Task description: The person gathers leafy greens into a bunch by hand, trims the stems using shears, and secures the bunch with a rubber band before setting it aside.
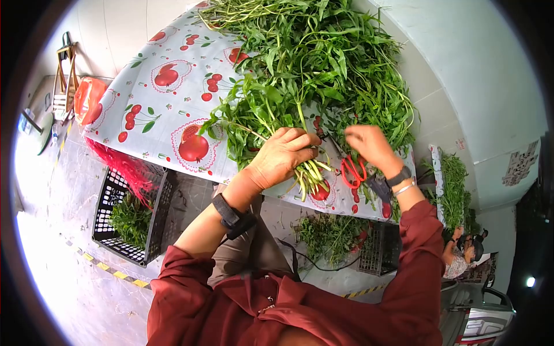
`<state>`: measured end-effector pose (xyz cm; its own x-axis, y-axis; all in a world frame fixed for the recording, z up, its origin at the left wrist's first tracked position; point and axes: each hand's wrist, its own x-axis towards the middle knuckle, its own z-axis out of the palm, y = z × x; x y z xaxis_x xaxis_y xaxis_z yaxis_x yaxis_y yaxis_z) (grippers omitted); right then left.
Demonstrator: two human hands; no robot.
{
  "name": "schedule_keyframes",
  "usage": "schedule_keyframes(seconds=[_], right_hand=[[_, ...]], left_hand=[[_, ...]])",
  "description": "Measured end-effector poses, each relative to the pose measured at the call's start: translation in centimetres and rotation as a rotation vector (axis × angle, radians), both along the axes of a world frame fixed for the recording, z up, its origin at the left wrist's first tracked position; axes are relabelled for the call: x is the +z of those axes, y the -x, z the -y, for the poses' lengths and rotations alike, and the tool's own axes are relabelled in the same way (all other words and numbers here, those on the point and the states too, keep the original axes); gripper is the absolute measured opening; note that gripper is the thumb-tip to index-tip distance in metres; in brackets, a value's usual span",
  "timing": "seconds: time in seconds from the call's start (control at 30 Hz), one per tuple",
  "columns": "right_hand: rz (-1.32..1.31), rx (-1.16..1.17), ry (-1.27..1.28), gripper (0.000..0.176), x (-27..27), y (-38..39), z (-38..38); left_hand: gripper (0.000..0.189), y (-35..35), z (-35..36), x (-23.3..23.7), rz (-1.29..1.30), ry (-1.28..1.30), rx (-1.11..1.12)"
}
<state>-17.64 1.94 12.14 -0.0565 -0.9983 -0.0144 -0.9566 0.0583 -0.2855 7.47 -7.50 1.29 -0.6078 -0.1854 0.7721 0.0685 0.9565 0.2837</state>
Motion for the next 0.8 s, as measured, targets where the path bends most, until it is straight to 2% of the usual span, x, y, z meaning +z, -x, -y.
schedule_keyframes(seconds=[0.13, 0.3, 0.33, 0.43, 0.53, 0.7, 0.8], right_hand=[[-0.096, 0.232, 0.207, 0.014, 2.5, -2.1, 6.3], [-0.251, 0.430, 0.373, 0.018, 2.4, -4.5, 13.7], [-0.247, 0.433, 0.372, 0.018, 2.2, -4.7, 14.7], [-0.447, 0.465, 0.266, 0.034, 1.5, -5.3, 17.3], [-0.551, 0.473, 0.193, 0.036, 0.8, -4.7, 18.8], [-0.472, 0.493, 0.251, 0.037, 0.6, -3.5, 18.4], [-0.197, 0.366, 0.484, 0.025, 2.4, -3.3, 15.8]], left_hand=[[0.031, 0.2, 0.1, -0.1, -0.008, 0.032, -0.001], [0.032, 0.3, 0.0, -0.2, -0.012, 0.014, -0.005], [0.032, 0.2, 0.0, -0.2, -0.009, 0.013, -0.002], [0.035, 0.2, -0.1, -0.1, 0.001, -0.009, -0.018], [0.035, 0.2, -0.1, -0.1, 0.008, -0.016, -0.024], [0.036, 0.2, -0.2, 0.0, -0.011, -0.017, -0.018], [0.036, 0.1, -0.1, 0.1, 0.009, 0.002, -0.026]])
